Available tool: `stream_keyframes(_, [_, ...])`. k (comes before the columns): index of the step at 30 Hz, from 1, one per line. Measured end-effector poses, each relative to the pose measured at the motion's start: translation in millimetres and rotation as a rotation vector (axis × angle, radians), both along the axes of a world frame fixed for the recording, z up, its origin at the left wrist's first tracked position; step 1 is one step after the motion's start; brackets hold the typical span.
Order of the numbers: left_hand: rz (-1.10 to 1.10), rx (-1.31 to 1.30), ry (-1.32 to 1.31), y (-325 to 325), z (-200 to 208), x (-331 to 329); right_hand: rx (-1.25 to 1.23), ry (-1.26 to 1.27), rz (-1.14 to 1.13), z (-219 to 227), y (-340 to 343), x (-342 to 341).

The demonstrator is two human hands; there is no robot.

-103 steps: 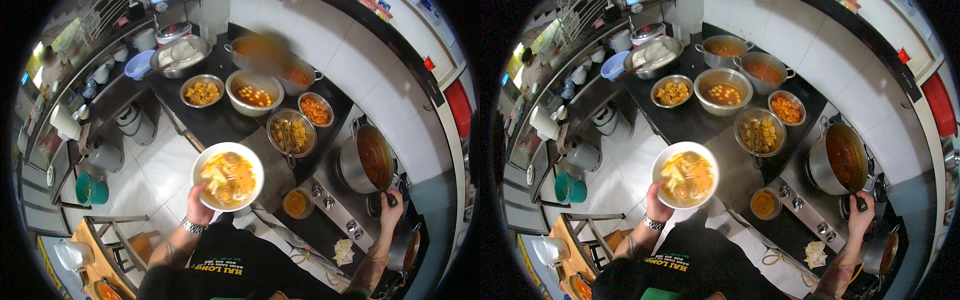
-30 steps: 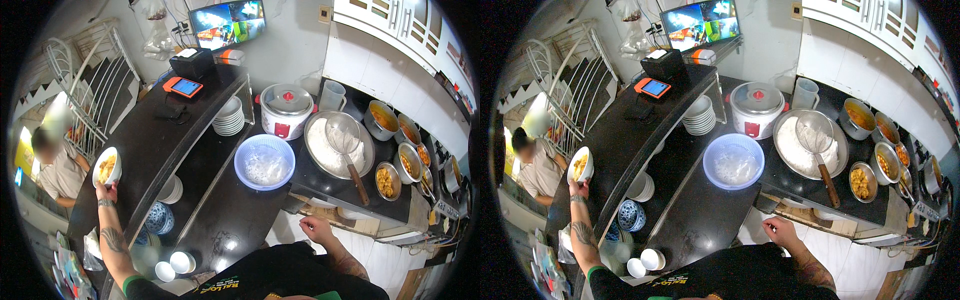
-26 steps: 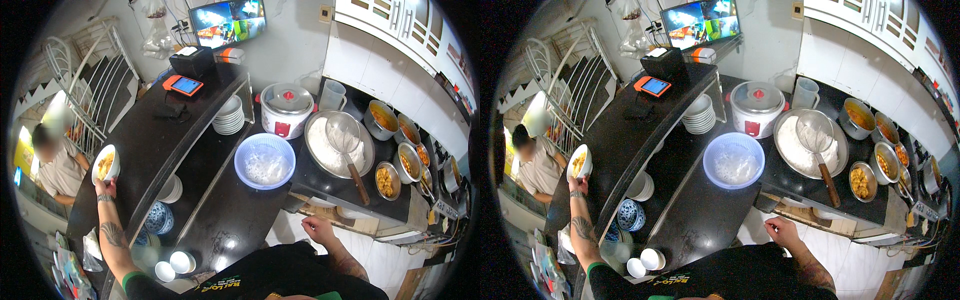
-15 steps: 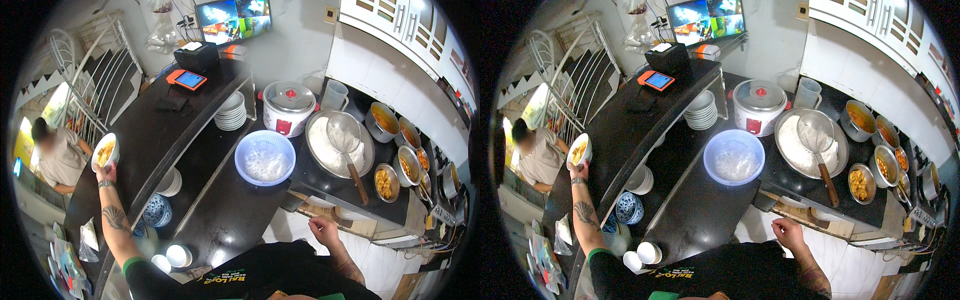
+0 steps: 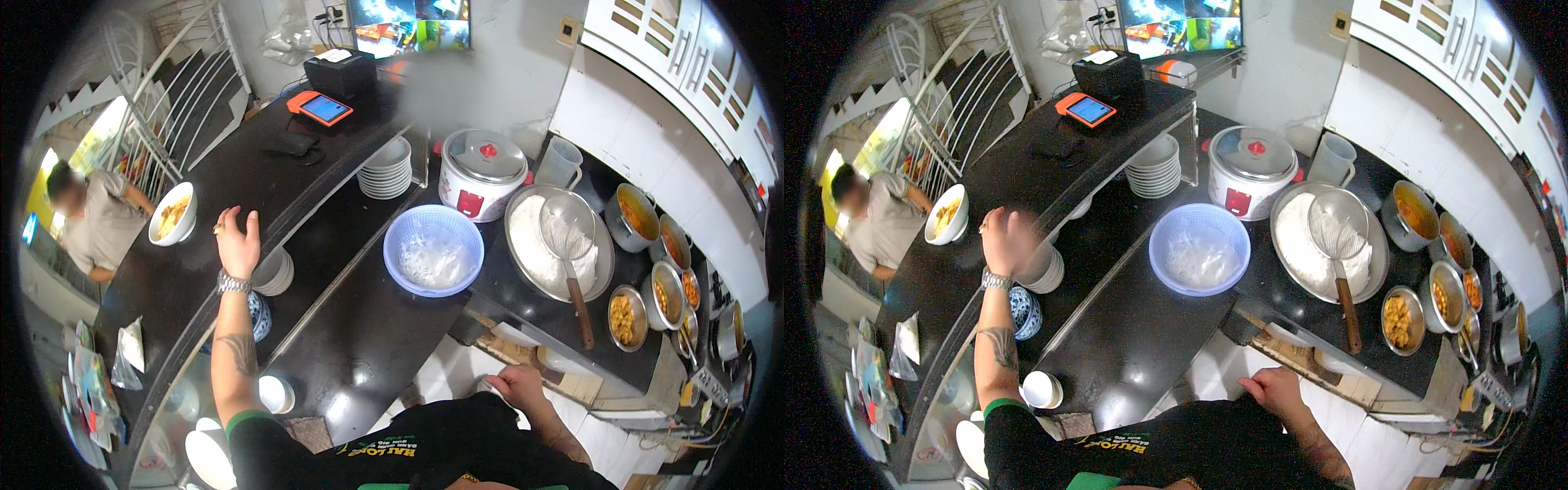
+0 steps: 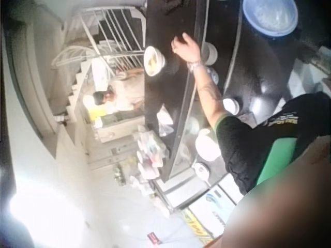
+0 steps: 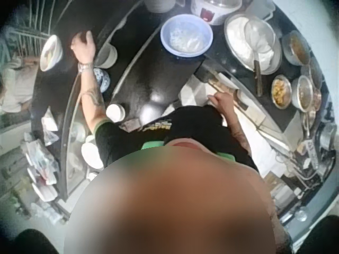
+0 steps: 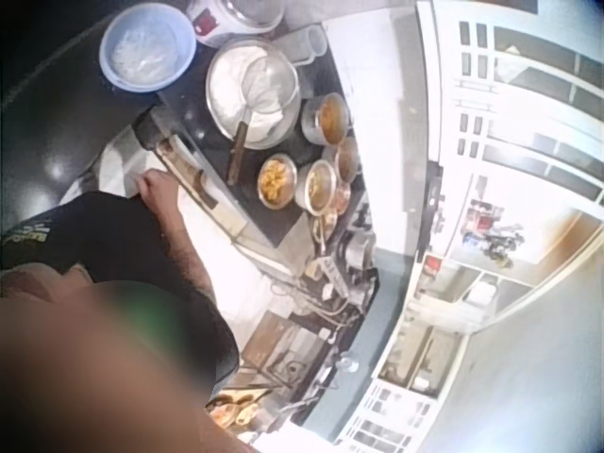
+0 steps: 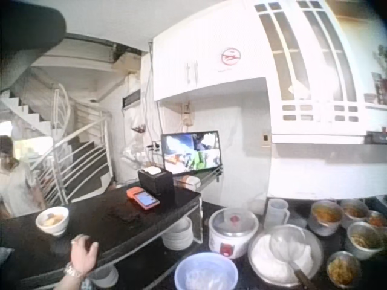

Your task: The person assembles multiple noodle dishes by placing rice noodles into bowls, adding broth, and topping with various cooked items using a ladle and strainer. The person hands one completed bowl to a customer at the counter.

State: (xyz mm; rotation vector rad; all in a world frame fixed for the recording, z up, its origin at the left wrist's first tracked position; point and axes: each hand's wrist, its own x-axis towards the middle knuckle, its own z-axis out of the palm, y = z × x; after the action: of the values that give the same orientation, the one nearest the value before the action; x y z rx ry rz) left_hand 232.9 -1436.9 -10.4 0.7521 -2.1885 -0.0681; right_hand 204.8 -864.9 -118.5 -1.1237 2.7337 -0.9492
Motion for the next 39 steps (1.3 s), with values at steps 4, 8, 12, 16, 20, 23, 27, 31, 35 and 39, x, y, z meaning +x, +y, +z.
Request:
stream_keyframes(4, [0.193, -0.026, -0.049, 1.8, -17.2, -3.4, -0.037, 0.053, -0.114, 24.3, 49.1, -28.9])
stream_keyframes(8, [0.471, 0.033, -0.165, -3.3, -16.2, -15.9, -0.287, 0.256, -0.190, 55.5, 98.7, -55.2])
stream_keyframes(12, [0.667, 0.126, -0.332, -0.9, -11.8, -28.3, -0.354, 0.331, -0.251, 70.0, 146.9, -67.0])
stream_keyframes(16, [0.614, 0.040, -0.314, 6.2, -8.5, -30.1, -0.320, 0.356, -0.441, 68.0, 189.8, -80.2])
stream_keyframes(20, [0.594, 0.041, -0.303, 9.0, -9.2, -29.9, -0.304, 0.264, -0.550, 67.3, 215.8, -94.0])
stream_keyframes(23, [0.626, 0.039, -0.308, 5.7, -10.6, -30.3, -0.303, 0.252, -0.513, 70.4, 219.4, -98.1])
stream_keyframes(27, [0.638, 0.073, -0.349, 1.7, -11.6, -29.6, -0.247, 0.217, -0.336, 79.5, 214.1, -88.8])
stream_keyframes(31, [0.621, 0.070, -0.324, 10.0, -6.0, -32.1, -0.496, -0.365, 0.069, 86.6, 194.7, -74.0])
stream_keyframes(35, [0.563, 0.081, -0.284, 25.1, 3.5, -31.8, -0.671, -0.807, 0.291, 79.6, 156.3, -73.7])
stream_keyframes(39, [0.570, 0.145, -0.215, 31.0, 6.4, -26.8, -0.598, -0.895, 0.529, 70.7, 135.1, -90.0])
